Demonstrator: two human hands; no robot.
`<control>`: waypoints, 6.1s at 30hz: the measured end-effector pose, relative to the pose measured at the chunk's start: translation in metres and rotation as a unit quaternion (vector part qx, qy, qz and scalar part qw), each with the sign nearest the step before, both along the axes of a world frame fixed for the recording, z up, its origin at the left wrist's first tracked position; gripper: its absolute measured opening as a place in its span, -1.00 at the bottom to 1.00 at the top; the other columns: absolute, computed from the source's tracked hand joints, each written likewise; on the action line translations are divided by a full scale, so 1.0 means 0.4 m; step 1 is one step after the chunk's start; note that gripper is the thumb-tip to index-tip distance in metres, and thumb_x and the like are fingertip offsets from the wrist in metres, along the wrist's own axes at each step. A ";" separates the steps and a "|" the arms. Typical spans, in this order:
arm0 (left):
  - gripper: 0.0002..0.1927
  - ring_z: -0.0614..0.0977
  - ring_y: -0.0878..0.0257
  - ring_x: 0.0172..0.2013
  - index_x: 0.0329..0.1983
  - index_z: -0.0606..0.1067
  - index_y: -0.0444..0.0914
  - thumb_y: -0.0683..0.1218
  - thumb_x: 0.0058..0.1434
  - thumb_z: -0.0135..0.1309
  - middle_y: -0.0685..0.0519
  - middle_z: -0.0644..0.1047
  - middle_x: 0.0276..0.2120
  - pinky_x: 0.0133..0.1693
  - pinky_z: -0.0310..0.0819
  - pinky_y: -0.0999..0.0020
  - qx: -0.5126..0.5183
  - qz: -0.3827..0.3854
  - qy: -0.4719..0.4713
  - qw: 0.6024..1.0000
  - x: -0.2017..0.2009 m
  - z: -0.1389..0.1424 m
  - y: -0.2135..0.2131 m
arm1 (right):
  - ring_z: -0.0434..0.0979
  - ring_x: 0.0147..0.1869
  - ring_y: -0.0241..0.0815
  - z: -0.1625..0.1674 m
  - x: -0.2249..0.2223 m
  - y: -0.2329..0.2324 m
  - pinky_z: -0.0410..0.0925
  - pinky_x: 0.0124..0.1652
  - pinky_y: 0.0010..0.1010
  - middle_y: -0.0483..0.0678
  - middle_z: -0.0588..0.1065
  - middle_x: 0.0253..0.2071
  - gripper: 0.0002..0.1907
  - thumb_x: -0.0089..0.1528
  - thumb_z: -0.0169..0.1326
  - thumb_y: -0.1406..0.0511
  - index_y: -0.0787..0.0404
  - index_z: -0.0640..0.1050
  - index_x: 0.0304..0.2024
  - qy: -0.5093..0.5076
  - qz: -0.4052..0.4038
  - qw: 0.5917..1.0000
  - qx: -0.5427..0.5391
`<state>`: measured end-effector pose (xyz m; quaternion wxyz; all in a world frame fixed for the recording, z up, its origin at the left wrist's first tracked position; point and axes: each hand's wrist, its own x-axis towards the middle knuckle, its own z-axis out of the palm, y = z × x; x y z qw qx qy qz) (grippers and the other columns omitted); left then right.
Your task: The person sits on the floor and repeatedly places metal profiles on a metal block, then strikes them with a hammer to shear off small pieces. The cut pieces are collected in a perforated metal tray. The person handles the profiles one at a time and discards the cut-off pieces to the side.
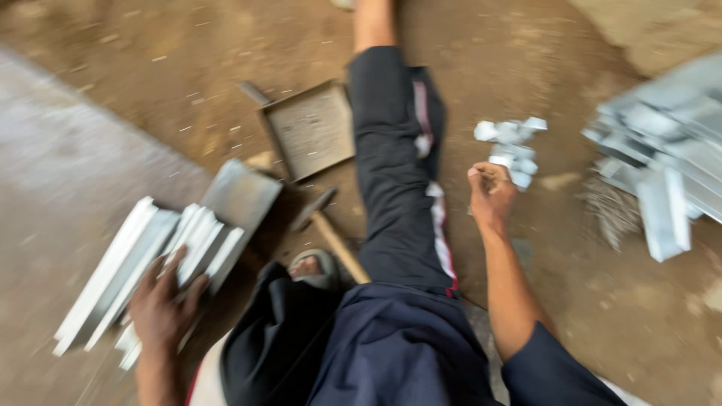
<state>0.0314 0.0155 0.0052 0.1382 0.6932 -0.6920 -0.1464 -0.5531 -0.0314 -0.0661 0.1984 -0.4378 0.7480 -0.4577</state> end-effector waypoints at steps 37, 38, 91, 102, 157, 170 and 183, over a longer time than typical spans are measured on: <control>-0.40 0.60 0.02 0.08 0.34 0.54 -0.04 0.24 0.29 0.30 -0.11 0.55 0.16 0.06 0.48 0.11 0.008 0.001 -0.066 0.998 0.002 -0.047 0.054 | 0.55 -0.09 0.01 -0.074 -0.096 0.257 0.43 -0.13 -0.18 0.02 0.58 -0.22 -0.88 0.19 0.25 0.41 0.14 0.67 -0.21 0.315 0.102 0.938 0.100; -0.39 0.57 0.01 0.13 0.34 0.53 -0.06 0.24 0.29 0.30 -0.13 0.53 0.18 0.10 0.46 0.09 -0.002 -0.006 -0.075 0.997 0.004 -0.046 0.056 | 0.56 -0.10 0.00 -0.071 -0.100 0.253 0.45 -0.13 -0.19 -0.02 0.59 -0.23 -0.89 0.21 0.25 0.41 0.12 0.67 -0.22 0.312 0.108 0.939 0.098; -0.69 0.59 0.31 -0.36 0.07 0.49 -0.42 -0.07 0.47 -0.05 0.02 0.58 -0.33 -0.27 0.51 0.42 0.300 0.008 0.701 0.647 -0.385 0.124 -0.091 | 0.52 -0.12 -0.35 0.121 0.494 -0.042 0.38 -0.10 -0.50 -0.12 0.42 -0.06 -0.79 0.23 0.27 0.50 0.44 0.51 -0.13 -0.595 0.440 0.658 0.140; -0.86 0.60 0.29 -0.48 -0.18 0.45 -0.37 -0.16 0.38 0.09 0.04 0.55 -0.43 -0.45 0.49 0.36 0.211 0.073 0.706 0.672 -0.364 0.075 -0.076 | 0.61 0.05 -0.26 0.157 0.614 -0.024 0.49 0.05 -0.42 -0.01 0.57 0.00 -0.52 0.17 0.32 0.33 0.33 0.51 0.10 -0.224 0.453 0.862 0.038; -0.40 0.49 0.06 -0.18 0.12 0.51 -0.22 0.08 0.06 0.38 -0.04 0.51 -0.18 -0.13 0.36 0.13 -0.125 0.034 -0.015 0.991 -0.117 0.049 -0.066 | 0.65 0.07 -0.17 0.140 0.621 -0.168 0.51 0.04 -0.39 0.02 0.61 0.03 -0.57 0.14 0.27 0.41 0.28 0.56 0.08 -0.168 0.418 0.886 0.109; -0.45 0.47 0.01 -0.11 0.11 0.52 -0.27 0.08 0.11 0.27 -0.07 0.46 -0.10 -0.09 0.35 0.10 -0.067 0.017 -0.033 0.997 -0.188 -0.040 -0.220 | 0.68 0.02 -0.21 0.063 0.749 -0.427 0.50 0.00 -0.42 0.01 0.66 0.00 -0.55 0.09 0.30 0.40 0.21 0.63 0.06 -0.146 0.581 0.791 0.126; -0.59 0.50 0.03 -0.16 0.06 0.57 -0.25 0.03 0.20 0.26 -0.05 0.51 -0.14 -0.10 0.36 0.14 -0.080 0.032 -0.012 0.996 -0.197 -0.029 -0.231 | 0.63 -0.05 -0.01 0.002 0.762 -0.414 0.48 -0.05 -0.31 0.10 0.59 -0.11 -0.55 0.16 0.27 0.42 0.14 0.60 0.12 -0.056 0.616 0.786 0.018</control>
